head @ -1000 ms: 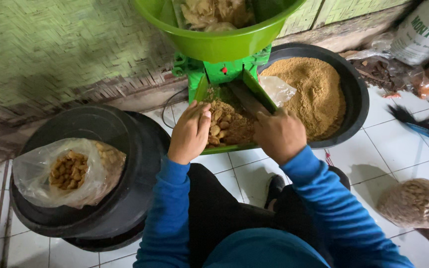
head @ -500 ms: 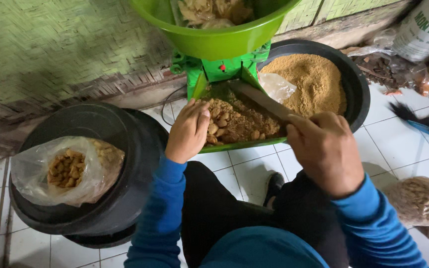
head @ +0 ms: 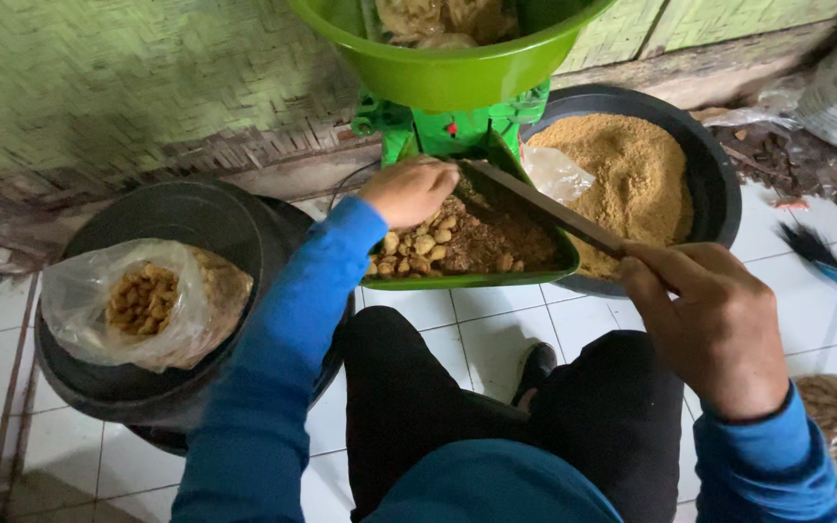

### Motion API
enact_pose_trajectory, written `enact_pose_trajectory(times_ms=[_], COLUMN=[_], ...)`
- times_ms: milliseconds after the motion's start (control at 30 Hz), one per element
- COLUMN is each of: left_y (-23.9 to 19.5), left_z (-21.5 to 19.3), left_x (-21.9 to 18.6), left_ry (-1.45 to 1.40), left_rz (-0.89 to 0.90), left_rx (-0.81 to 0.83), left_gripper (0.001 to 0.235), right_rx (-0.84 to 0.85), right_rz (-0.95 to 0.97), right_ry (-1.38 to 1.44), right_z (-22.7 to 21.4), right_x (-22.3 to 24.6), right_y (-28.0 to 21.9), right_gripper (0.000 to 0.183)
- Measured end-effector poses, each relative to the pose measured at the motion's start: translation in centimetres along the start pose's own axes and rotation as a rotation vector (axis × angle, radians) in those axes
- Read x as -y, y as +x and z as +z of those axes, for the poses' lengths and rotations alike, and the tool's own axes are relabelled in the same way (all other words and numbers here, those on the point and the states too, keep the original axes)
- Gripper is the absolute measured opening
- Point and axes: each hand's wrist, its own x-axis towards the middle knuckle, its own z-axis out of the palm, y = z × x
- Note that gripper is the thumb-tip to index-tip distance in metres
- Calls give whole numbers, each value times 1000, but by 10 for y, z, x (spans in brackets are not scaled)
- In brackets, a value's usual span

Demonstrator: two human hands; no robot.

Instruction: The person feeds whole nuts into a green grinding machine using their left hand and a wooden stick in their right hand. The person pushes the nuts into the hopper and uses the stick to guide them into the grinding mechanism, collecting the resulting powder in a large black basin.

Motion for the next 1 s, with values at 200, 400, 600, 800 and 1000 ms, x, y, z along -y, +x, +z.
enact_pose_trajectory(times_ms=[200,400,600,800,1000], left_y=[14,-37,-92,-118,-43], left_z=[19,1,-10,-23,-17], left_x=[6,-20,-72,-89,-18], left_ry=[114,-37,-77,57,0], left_rz=[-160,-8,148,236,-143], left_rx=[310,48,-228,-369,53], left_gripper=[51,38,23,27,33], right_rx=[-13,118,134,146,163], right_rz=[53,146,95,161,266], right_ry=[18,108,157,113,188], right_z=[11,12,-3,-25,-35], right_x=[-8,-19,-22,-23,-44], right_y=[-4,-8,-20,-39,-38], right_gripper=[15,15,17,20,25])
